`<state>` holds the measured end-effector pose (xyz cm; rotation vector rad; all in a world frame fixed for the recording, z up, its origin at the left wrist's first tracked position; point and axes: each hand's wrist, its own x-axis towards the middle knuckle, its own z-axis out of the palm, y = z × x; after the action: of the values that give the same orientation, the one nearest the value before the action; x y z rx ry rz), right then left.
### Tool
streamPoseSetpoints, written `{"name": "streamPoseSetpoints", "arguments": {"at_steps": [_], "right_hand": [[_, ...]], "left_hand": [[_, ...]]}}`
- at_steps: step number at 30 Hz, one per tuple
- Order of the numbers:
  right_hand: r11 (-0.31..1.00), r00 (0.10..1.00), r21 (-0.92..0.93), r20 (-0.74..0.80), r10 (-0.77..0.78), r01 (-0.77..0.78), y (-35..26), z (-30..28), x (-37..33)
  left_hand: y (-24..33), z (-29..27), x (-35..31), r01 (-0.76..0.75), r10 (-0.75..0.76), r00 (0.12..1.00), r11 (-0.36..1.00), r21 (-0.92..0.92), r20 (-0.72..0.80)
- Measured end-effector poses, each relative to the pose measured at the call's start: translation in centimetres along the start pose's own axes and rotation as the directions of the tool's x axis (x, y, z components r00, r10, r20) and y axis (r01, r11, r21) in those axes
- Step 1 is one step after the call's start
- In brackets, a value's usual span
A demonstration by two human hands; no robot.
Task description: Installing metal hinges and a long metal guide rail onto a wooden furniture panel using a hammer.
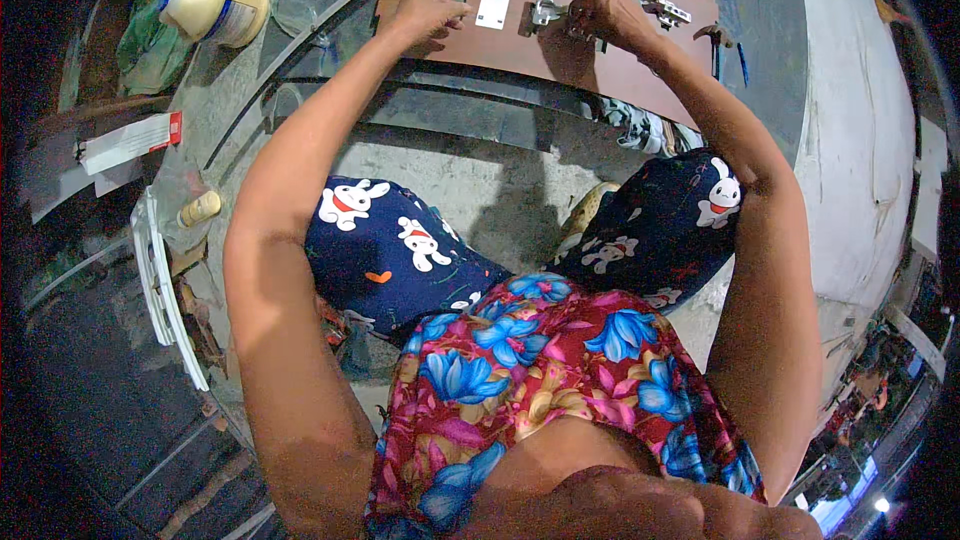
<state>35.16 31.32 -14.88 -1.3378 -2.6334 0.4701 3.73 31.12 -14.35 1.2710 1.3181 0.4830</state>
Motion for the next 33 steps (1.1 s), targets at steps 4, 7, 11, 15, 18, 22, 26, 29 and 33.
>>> {"name": "streamPoseSetpoints", "arguments": {"at_steps": [4, 7, 11, 15, 18, 22, 26, 29, 33], "right_hand": [[0.999, 0.995, 0.0, -0.09, -0.045, 0.045, 0.2, -0.5, -0.5], [1.0, 0.999, 0.014, -0.047, -0.011, 0.012, 1.4, -0.6, -1.0], [1.0, 0.998, -0.02, -0.053, -0.023, 0.022, 1.9, -0.6, -1.4], [0.997, 0.997, -0.036, 0.04, 0.066, -0.065, 1.7, -0.5, -1.5], [0.994, 0.993, -0.02, 0.059, 0.104, -0.103, 1.6, -0.3, -1.7], [1.0, 0.995, -0.031, 0.104, 0.006, -0.003, 0.8, -0.6, -1.3], [0.986, 0.984, -0.113, 0.119, 0.134, -0.121, 0.3, -0.7, -1.4], [0.994, 0.988, -0.085, 0.13, 0.078, -0.067, 0.1, -1.2, -1.5], [0.991, 0.988, -0.126, 0.142, 0.064, -0.046, -0.8, -1.7, -1.4]], "left_hand": [[0.0, -0.3, -0.2, -0.023, 0.023, 1.0, 1.0, 0.017, 0.009], [0.5, 0.4, 0.1, 0.034, -0.033, 0.999, 0.998, -0.05, 0.027], [0.7, 0.3, 0.1, 0.003, -0.003, 1.0, 1.0, -0.013, 0.029], [0.4, 0.3, 0.2, -0.008, 0.008, 1.0, 1.0, -0.01, 0.017], [0.6, 0.4, 0.3, -0.019, 0.019, 1.0, 1.0, -0.005, 0.021], [0.5, -0.1, 0.1, -0.024, 0.028, 0.997, 0.999, -0.047, 0.077], [0.8, 0.4, 0.0, -0.084, 0.085, 0.996, 0.996, -0.007, 0.042], [1.1, 0.4, -0.1, -0.047, 0.047, 0.998, 0.999, -0.002, 0.047], [1.2, 0.3, -0.3, -0.04, 0.04, 0.998, 0.999, 0.01, 0.042]]}}
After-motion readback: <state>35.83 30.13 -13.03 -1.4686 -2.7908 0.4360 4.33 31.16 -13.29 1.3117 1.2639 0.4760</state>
